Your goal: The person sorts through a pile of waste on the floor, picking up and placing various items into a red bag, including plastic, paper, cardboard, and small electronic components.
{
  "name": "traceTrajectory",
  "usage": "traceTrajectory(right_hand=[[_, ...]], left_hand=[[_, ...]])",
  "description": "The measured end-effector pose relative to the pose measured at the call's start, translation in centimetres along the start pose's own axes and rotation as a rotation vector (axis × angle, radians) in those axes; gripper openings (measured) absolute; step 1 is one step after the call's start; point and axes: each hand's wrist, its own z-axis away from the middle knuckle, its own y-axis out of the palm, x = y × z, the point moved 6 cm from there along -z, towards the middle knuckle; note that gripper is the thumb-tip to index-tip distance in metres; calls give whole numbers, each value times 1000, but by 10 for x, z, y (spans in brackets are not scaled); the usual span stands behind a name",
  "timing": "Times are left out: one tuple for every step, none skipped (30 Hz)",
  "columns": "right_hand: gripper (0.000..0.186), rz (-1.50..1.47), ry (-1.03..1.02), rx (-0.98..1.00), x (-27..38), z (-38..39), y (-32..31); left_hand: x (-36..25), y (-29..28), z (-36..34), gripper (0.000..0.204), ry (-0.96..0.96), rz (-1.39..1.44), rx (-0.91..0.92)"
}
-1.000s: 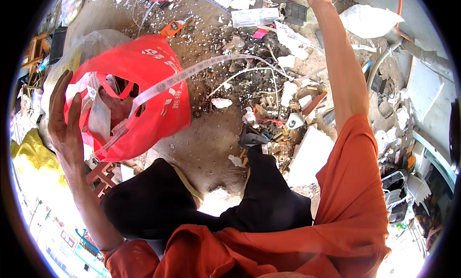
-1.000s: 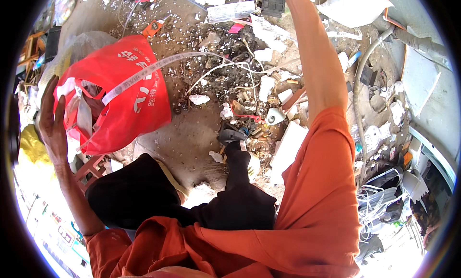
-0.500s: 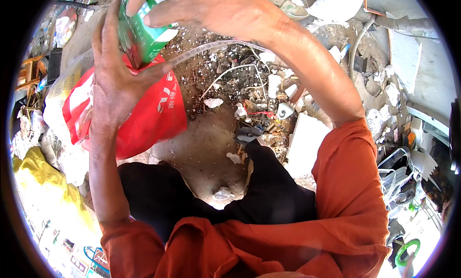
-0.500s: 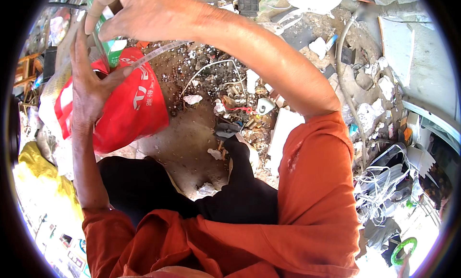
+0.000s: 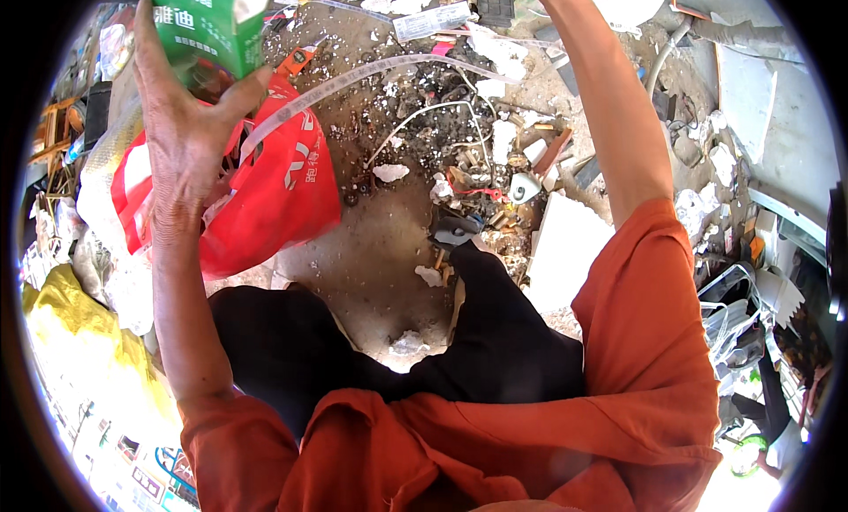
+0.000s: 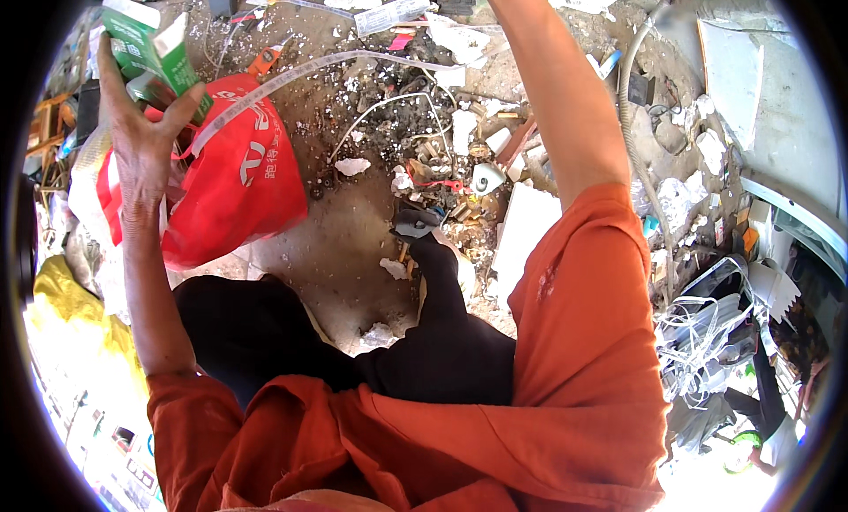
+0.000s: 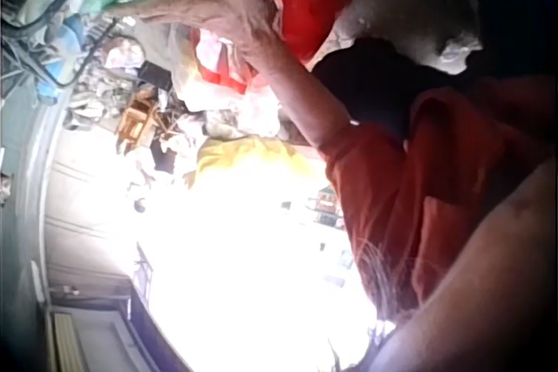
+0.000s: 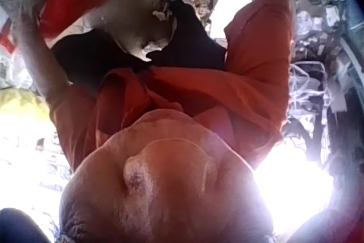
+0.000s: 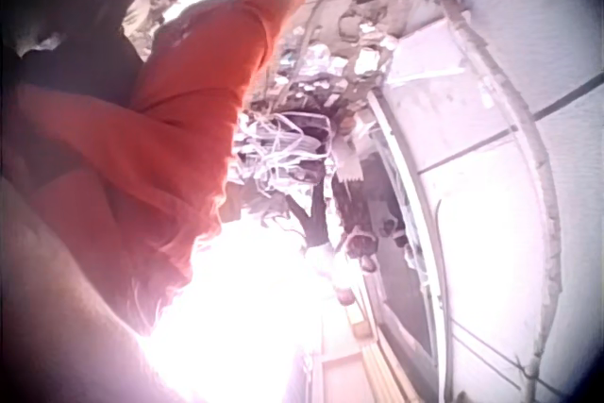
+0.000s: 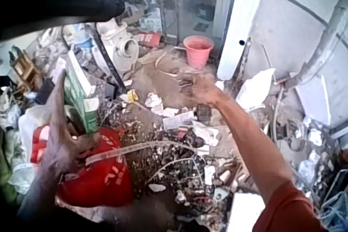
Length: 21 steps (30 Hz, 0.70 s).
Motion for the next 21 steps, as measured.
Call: traceTrajectory(right_hand=[[41,-34,141,-170,-56,-1,3],[41,-39,140,-171,-102,7,11],[49,199,200,-179,-127,13,26],[57,443,247,-193,-140,16,34],[66,697,307,-214,-153,26,34],[75,948,356,-236,-163,32,36],[74,951,321,-309,-175,44,30],[72,928,440,-312,-149,44,44],[71,910,565,-321,-114,52,55],[67,953,559,-408,-104,60,54],[67,961,561,-420,-96,64,45],[64,641,628,-378,-97,69,36],[62,324,681,-327,-98,75,35],[73,304,855,-400,-119,87,16],[67,28,637,-460,-101,86,21],[53,-367,531,-515,-89,99,23],[42,-768,381,-530,-64,97,32],[39,-980,246,-443,-34,95,42],[36,-1173,117,-351,-5,97,48],[34,-1213,89,-417,2,118,41],[34,-1163,111,-449,8,137,35]], left_hand=[[-2,-2,0,100,1,-6,4],[1,0,2,98,-132,144,69],[8,4,8,96,-277,286,136],[10,0,11,83,-305,278,100],[9,1,10,83,-301,281,97],[8,-3,7,75,-301,334,121],[9,1,3,68,-293,408,145],[28,1,11,54,-331,478,167],[32,-3,10,54,-331,471,157],[32,-4,5,51,-362,591,153],[30,-5,-1,49,-391,712,152],[24,-4,-9,40,-369,867,113],[1,-8,-27,40,-363,878,108],[-24,-10,-49,38,-561,1037,9],[-21,-17,-49,37,-672,1099,-55],[-20,-11,-50,36,-777,1191,-116],[-27,-20,-56,38,-457,1341,-43],[-27,-34,-58,39,-287,1396,-28],[-27,-44,-57,41,-116,1475,-1],[-32,-32,-58,41,-180,1692,163],[-31,-19,-61,41,-189,1803,250]])
